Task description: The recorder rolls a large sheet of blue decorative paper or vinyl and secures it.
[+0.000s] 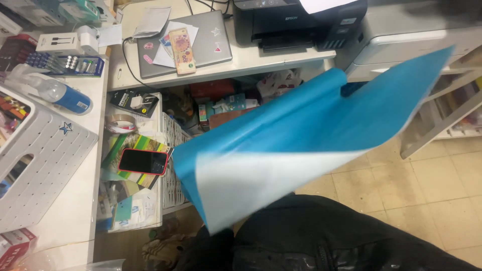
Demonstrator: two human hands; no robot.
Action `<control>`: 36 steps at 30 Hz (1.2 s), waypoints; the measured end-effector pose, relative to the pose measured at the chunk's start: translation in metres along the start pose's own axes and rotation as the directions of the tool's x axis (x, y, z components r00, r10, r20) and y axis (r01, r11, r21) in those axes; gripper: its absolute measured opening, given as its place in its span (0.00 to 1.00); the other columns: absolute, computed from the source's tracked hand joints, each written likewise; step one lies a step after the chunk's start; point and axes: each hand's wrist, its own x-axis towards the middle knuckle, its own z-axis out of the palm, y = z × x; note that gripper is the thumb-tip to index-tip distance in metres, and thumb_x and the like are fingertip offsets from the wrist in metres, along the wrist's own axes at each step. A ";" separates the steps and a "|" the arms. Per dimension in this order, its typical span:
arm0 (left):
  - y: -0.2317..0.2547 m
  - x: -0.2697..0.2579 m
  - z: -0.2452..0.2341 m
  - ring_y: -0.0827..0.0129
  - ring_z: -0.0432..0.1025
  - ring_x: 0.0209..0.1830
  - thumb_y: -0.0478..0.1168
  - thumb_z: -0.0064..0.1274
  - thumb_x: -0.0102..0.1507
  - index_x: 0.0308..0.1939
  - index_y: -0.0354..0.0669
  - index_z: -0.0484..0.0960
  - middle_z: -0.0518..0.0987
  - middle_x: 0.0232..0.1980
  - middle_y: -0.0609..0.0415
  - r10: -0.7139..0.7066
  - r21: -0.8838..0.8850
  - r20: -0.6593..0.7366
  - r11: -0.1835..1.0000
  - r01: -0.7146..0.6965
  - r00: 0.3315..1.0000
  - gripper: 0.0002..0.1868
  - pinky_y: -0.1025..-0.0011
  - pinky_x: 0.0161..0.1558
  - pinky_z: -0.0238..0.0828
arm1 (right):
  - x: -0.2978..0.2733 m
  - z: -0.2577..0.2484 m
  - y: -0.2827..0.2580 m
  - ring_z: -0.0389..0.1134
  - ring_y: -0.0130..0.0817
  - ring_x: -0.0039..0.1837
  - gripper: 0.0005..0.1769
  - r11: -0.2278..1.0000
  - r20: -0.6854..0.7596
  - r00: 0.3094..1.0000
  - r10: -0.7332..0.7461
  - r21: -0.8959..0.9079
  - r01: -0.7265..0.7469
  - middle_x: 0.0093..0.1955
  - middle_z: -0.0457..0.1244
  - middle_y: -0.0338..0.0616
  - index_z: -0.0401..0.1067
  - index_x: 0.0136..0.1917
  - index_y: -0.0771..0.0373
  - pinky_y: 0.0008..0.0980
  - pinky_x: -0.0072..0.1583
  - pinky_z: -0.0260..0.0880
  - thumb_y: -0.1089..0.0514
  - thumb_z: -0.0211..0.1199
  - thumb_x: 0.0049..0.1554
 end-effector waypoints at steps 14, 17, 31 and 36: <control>-0.031 -0.070 -0.038 0.49 0.57 0.78 0.65 0.38 0.65 0.76 0.46 0.61 0.63 0.78 0.44 -0.038 0.015 -0.254 0.999 0.044 0.966 0.42 0.43 0.74 0.50 | 0.121 0.349 -0.292 0.55 0.53 0.75 0.49 0.652 0.421 0.723 -0.548 -0.327 0.684 0.76 0.54 0.51 0.64 0.71 0.57 0.48 0.72 0.54 0.40 0.76 0.41; -0.064 -0.110 -0.042 0.49 0.57 0.78 0.63 0.39 0.65 0.76 0.46 0.62 0.63 0.78 0.44 -0.063 0.013 -0.320 0.997 0.071 0.945 0.40 0.44 0.74 0.49 | 0.146 0.404 -0.279 0.62 0.49 0.69 0.45 0.536 0.301 0.657 -0.691 -0.398 0.745 0.69 0.62 0.50 0.69 0.66 0.60 0.51 0.69 0.54 0.43 0.72 0.37; -0.032 -0.028 -0.077 0.50 0.56 0.78 0.53 0.42 0.66 0.75 0.48 0.63 0.64 0.78 0.46 0.037 0.111 -0.541 0.993 0.027 0.840 0.34 0.45 0.75 0.47 | 0.138 0.300 -0.284 0.70 0.45 0.49 0.05 0.670 0.126 0.771 -0.624 -0.421 0.612 0.45 0.65 0.44 0.72 0.45 0.59 0.43 0.49 0.71 0.59 0.63 0.54; -0.028 0.019 -0.063 0.50 0.56 0.79 0.49 0.43 0.67 0.75 0.48 0.64 0.64 0.78 0.46 0.118 0.172 -0.606 0.985 -0.015 0.787 0.32 0.46 0.75 0.46 | 0.123 0.213 -0.299 0.69 0.46 0.53 0.11 0.764 -0.116 0.802 -0.586 -0.409 0.499 0.48 0.66 0.43 0.74 0.52 0.55 0.43 0.52 0.70 0.60 0.64 0.54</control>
